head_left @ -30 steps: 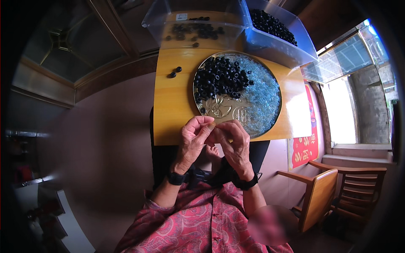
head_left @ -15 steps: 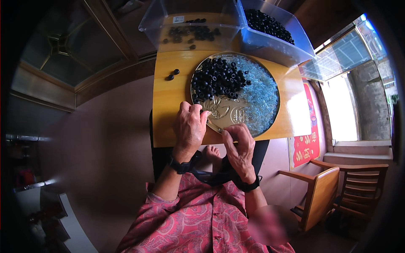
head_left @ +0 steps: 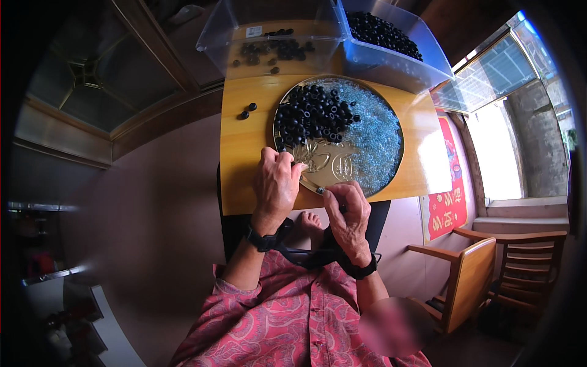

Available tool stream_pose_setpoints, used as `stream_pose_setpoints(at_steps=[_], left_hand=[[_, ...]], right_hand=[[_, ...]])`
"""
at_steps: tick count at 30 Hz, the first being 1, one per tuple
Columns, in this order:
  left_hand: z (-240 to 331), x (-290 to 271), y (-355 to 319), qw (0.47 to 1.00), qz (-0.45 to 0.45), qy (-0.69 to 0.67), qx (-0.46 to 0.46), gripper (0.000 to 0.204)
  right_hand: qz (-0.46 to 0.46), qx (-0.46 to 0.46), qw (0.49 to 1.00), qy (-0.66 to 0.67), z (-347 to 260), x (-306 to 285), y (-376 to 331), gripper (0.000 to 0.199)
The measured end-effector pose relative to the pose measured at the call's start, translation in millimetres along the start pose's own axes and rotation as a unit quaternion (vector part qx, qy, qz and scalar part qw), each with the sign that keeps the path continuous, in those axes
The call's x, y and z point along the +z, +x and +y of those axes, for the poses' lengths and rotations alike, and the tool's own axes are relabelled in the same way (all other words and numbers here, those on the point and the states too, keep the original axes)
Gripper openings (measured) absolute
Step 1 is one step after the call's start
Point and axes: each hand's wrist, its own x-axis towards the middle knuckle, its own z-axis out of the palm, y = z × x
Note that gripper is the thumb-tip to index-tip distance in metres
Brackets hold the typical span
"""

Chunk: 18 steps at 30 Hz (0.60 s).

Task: Removing flash and inspecting small black rubber or plastic rings at a table.

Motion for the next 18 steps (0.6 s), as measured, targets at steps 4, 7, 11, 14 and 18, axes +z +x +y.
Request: stream_pose_setpoints(at_steps=[4,7,11,14,18], left_hand=[[-3,6,-7,0.996,0.060,-0.071,0.015,0.020],[-4,-2,-17,0.840,-0.058,-0.523,-0.131,0.021],[-8,-9,-26,0.628,-0.122,-0.746,-0.184,0.025],[-10,-9,-35,0.565,-0.119,-0.781,-0.238,0.026],[-8,-12,-40,0.540,-0.127,-0.794,-0.249,0.023]], right_hand=[[0.004,-0.001,1.000,0.011,3,1,-2,0.009],[0.004,0.002,1.000,0.011,1,1,-2,0.009],[0.006,0.001,1.000,0.023,-5,1,-2,0.009],[-0.002,0.015,0.999,0.038,-11,0,-3,0.009],[0.003,0.035,0.996,0.078,-11,3,-6,0.009]])
